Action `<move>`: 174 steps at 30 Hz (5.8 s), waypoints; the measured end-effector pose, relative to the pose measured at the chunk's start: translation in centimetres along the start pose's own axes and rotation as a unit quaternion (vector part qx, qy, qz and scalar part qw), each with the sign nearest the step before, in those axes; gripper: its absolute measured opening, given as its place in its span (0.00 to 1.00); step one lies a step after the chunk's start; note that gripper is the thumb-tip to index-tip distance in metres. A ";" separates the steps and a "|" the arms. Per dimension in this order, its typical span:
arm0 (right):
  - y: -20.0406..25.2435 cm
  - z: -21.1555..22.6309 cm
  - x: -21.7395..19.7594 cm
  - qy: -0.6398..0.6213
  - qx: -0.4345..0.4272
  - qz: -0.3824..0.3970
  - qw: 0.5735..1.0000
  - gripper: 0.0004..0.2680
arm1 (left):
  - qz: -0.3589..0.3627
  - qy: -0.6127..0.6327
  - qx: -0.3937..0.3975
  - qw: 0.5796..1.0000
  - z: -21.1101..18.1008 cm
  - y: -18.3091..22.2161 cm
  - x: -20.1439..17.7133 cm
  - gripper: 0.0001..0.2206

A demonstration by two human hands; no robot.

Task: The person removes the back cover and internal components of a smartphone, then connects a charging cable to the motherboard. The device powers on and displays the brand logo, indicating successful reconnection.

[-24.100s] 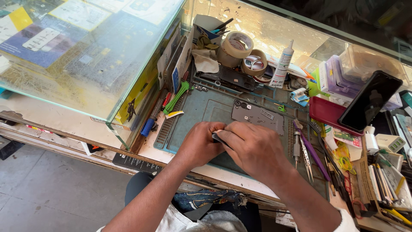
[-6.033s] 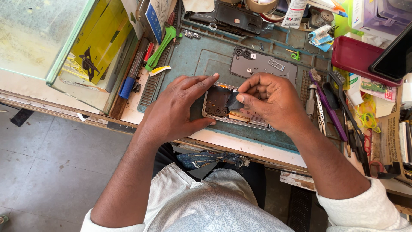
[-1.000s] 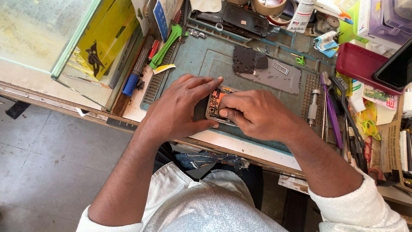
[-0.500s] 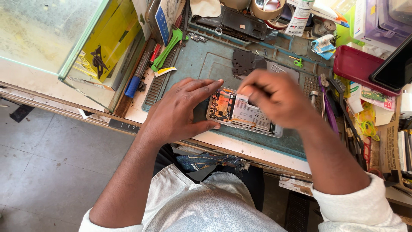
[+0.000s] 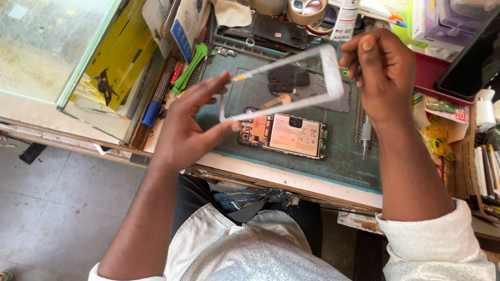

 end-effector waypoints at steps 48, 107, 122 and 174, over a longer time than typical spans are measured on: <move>-1.3 -1.2 0.6 0.259 0.187 0.109 0.941 0.11 | 0.093 -0.302 -0.039 0.948 5.6 -8.8 2.1 0.49; -0.3 1.8 -2.2 0.302 -0.014 0.262 0.917 0.06 | 0.080 -0.241 0.044 0.966 -2.1 -1.6 1.3 0.22; 0.6 3.8 2.2 0.369 -0.107 0.331 0.862 0.11 | 0.097 -0.275 0.026 0.956 -1.0 -0.9 1.7 0.47; 1.0 3.4 8.1 0.258 0.051 0.310 0.914 0.07 | 0.104 -0.320 -0.034 0.941 -1.0 -0.9 2.4 0.41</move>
Point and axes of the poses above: each hand's wrist, its own y-axis away from the middle knuckle, its own x-axis out of the palm, z = x × y, the point moved 1 cm from there along -y, towards the middle knuckle, and after that the axes turned 13 degrees about y, right-handed, at the moved point
